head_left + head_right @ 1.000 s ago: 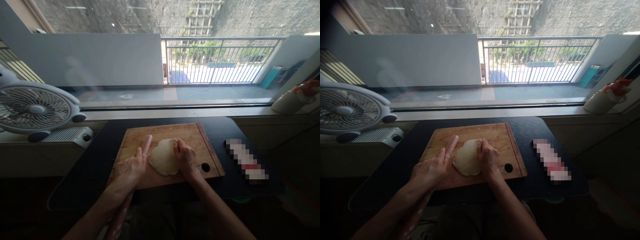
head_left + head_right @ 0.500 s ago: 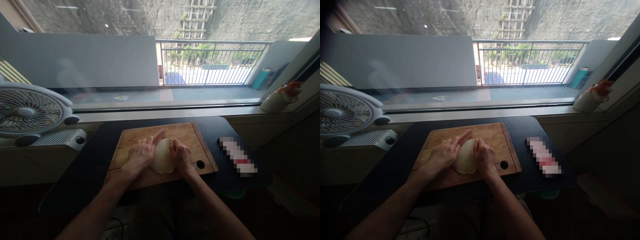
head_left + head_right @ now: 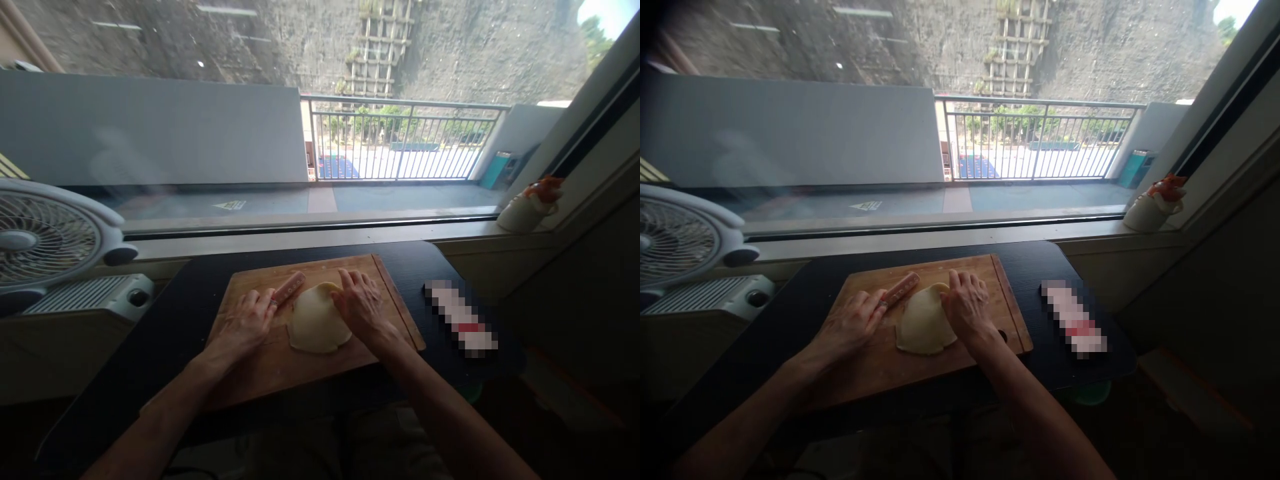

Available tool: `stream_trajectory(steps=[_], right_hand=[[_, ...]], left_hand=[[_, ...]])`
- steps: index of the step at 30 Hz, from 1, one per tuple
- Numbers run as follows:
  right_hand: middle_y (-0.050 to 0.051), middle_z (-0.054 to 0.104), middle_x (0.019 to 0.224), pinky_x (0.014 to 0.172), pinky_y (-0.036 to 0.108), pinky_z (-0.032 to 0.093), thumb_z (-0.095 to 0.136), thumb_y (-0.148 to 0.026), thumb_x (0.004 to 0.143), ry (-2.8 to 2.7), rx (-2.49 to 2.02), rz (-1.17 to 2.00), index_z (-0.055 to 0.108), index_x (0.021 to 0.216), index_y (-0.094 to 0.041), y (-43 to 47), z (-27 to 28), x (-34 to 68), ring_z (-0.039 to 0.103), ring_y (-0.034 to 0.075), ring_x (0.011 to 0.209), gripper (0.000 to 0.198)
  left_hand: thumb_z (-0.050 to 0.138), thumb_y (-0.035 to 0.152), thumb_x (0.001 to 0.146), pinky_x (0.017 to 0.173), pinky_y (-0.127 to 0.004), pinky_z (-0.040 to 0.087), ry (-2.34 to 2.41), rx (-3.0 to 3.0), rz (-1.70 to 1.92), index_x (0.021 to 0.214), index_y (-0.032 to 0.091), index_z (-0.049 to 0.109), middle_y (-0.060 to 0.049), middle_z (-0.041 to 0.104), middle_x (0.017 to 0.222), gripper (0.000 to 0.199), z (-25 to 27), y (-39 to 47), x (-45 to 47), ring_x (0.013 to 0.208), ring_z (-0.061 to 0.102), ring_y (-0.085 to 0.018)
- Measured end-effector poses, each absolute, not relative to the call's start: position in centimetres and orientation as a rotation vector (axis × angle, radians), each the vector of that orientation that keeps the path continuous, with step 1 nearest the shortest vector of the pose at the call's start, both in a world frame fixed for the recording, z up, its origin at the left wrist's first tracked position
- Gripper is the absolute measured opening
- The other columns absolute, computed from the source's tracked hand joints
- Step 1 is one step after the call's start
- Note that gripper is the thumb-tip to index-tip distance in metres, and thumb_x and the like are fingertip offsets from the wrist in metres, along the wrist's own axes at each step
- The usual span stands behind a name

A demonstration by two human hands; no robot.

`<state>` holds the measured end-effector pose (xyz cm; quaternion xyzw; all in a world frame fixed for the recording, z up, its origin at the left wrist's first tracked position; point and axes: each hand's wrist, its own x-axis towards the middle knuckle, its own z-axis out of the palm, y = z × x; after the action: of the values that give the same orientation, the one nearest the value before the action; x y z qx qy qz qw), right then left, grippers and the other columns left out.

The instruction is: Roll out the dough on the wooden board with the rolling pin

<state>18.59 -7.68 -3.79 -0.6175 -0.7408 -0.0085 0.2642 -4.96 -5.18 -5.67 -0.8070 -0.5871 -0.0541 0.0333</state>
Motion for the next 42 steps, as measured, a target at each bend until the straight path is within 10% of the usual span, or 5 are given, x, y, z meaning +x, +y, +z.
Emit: stream_trajectory(steps=[8,17,30,36,42], right_hand=[[0.013,0.039,0.138,0.107,0.041,0.020,0.038,-0.030,0.090,-2.067,-1.556,0.018,0.042,0.130,-0.012,-11.5,-7.9,16.9,0.025,0.024,0.132,0.044],[0.014,0.037,0.139,0.106,0.041,0.022,0.039,-0.031,0.088,-2.100,-1.537,0.022,0.041,0.131,-0.011,-11.3,-7.8,17.0,0.025,0.024,0.132,0.047],[0.008,0.059,0.104,0.079,0.027,0.041,0.038,-0.015,0.090,-2.655,-1.475,-0.009,0.052,0.109,-0.017,-3.4,-1.5,21.0,0.054,0.018,0.097,0.023],[0.005,0.064,0.085,0.061,0.025,0.034,0.046,-0.030,0.088,-2.514,-1.842,-0.097,0.052,0.096,-0.018,-7.5,-1.7,27.2,0.059,0.018,0.075,0.016],[0.000,0.061,0.065,0.050,0.024,0.022,0.024,-0.051,0.093,-2.196,-2.009,-0.129,0.052,0.083,-0.022,-13.1,-3.5,31.2,0.056,0.014,0.058,0.042]], left_hand=[[0.029,0.034,0.091,0.088,-0.036,0.040,-1.679,-2.633,-0.367,0.124,0.014,0.047,-0.009,0.054,0.097,0.042,-5.4,-3.4,-4.7,0.093,0.052,-0.020],[0.033,0.032,0.090,0.087,-0.039,0.041,-1.467,-2.715,-0.368,0.120,0.016,0.048,-0.009,0.057,0.100,0.038,-4.6,-1.7,-5.2,0.094,0.053,-0.021],[0.037,0.028,0.088,0.099,-0.042,0.036,-1.428,-2.566,-0.612,0.117,0.015,0.052,-0.012,0.055,0.120,0.035,-4.7,-5.3,0.8,0.112,0.049,-0.025],[0.038,0.040,0.087,0.108,-0.044,0.027,-1.342,-2.771,-0.625,0.135,0.014,0.036,-0.010,0.037,0.141,0.054,-7.6,-9.1,1.5,0.132,0.028,-0.025],[0.040,0.038,0.087,0.103,-0.041,0.036,-1.451,-2.720,-0.868,0.123,0.013,0.049,-0.012,0.049,0.125,0.045,-7.3,-7.3,2.7,0.119,0.043,-0.025]])
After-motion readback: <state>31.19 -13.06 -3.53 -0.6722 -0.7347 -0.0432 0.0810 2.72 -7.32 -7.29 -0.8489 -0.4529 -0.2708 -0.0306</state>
